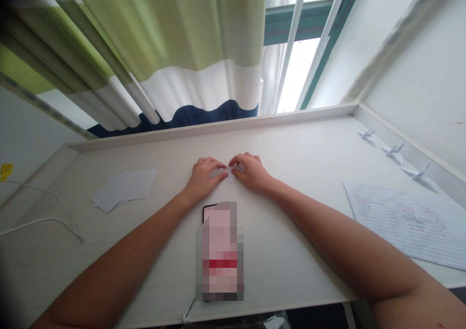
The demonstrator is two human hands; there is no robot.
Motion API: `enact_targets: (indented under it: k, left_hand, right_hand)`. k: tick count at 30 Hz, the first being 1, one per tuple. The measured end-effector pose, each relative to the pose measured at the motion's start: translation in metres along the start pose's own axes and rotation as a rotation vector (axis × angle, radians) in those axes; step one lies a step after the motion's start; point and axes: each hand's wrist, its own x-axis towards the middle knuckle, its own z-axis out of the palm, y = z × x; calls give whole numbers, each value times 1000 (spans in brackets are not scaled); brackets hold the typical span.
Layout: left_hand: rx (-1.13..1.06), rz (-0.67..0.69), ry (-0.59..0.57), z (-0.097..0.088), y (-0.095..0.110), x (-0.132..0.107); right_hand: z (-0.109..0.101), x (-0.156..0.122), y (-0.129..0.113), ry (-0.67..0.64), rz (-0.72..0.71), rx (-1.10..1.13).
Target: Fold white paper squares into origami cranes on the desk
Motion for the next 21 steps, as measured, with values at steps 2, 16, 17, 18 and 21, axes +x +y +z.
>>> enact_targets:
  k: [2, 16, 17, 18, 21]
  left_hand:
    - [-31, 23, 10, 0, -1, 0]
    - [-105, 178, -49, -6, -11, 3]
    - [-94, 223, -58, -8, -13, 3]
    - [-76, 269, -65, -9, -15, 4]
    - [-3, 377, -70, -13, -19, 4]
  right_hand:
    - [1, 0, 1, 22, -10, 16]
    - [-1, 2, 3, 36, -74, 76]
    - [-1, 2, 3, 35, -76, 81]
    - [-2, 2, 3, 32, -78, 87]
    - [-2, 1, 3, 29, -81, 107]
